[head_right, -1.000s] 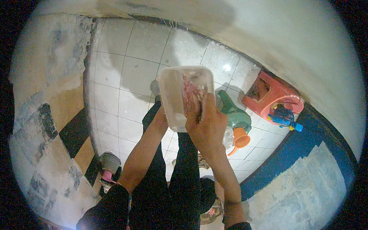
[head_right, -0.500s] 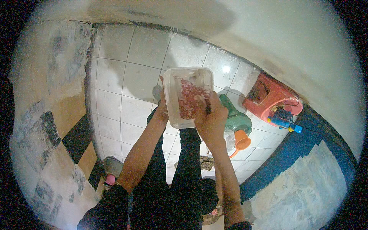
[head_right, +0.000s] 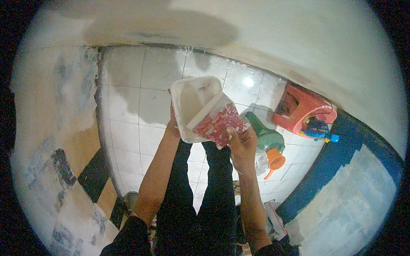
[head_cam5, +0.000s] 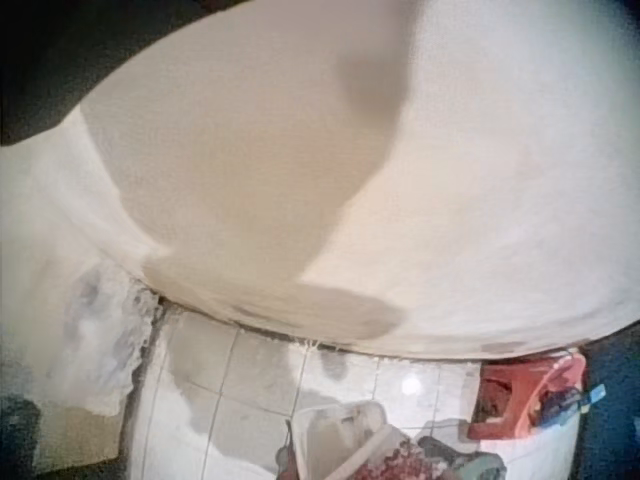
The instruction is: The person applies a white substance from a plastic container onto a wall using a putty knife, then scrapes excess material back into the container.
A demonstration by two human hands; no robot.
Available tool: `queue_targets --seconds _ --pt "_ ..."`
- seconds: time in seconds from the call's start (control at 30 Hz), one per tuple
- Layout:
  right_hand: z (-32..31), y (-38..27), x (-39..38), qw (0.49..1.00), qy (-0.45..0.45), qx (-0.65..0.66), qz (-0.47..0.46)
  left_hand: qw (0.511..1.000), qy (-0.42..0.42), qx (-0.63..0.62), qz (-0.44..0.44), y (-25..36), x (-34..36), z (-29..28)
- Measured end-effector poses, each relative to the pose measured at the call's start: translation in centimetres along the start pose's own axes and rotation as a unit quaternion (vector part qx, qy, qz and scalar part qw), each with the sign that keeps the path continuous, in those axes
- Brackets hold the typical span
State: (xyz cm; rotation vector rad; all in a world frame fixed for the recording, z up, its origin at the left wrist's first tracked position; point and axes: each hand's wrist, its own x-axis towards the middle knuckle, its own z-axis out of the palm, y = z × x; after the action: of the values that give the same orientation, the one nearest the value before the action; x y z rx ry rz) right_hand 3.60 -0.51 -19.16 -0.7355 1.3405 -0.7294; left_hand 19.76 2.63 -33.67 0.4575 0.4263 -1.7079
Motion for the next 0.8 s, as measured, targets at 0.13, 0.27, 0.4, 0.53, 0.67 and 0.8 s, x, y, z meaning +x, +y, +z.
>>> queue_targets --seconds 0.13,0.27,0.4,0.53,0.67,0.8 --pt "-1.0 2.0 -0.1 0.975 -0.047 0.174 0.127 1.0 0.011 0.003 0.005 0.5 0.5 -1.6" --pt "0.4 1.2 1.1 0.952 -0.087 0.25 0.153 0.999 0.024 0.005 0.028 1.7 0.4 -3.4" --pt "2.1 1.0 4.1 0.928 -0.084 0.343 0.116 0.997 0.027 -0.002 0.067 3.8 -1.0 -4.7" --pt "6.0 0.5 10.8 0.895 -0.102 0.429 0.071 0.995 0.024 -0.009 0.099 5.2 -3.5 -5.7" --pt "6.9 -1.7 17.1 0.869 -0.256 0.42 -0.051 0.992 0.025 -0.025 0.118 4.6 -6.3 -6.8" --pt "9.9 -9.5 13.9 0.911 -0.089 0.402 0.026 0.988 0.039 -0.033 0.144 3.7 -9.8 -8.7"
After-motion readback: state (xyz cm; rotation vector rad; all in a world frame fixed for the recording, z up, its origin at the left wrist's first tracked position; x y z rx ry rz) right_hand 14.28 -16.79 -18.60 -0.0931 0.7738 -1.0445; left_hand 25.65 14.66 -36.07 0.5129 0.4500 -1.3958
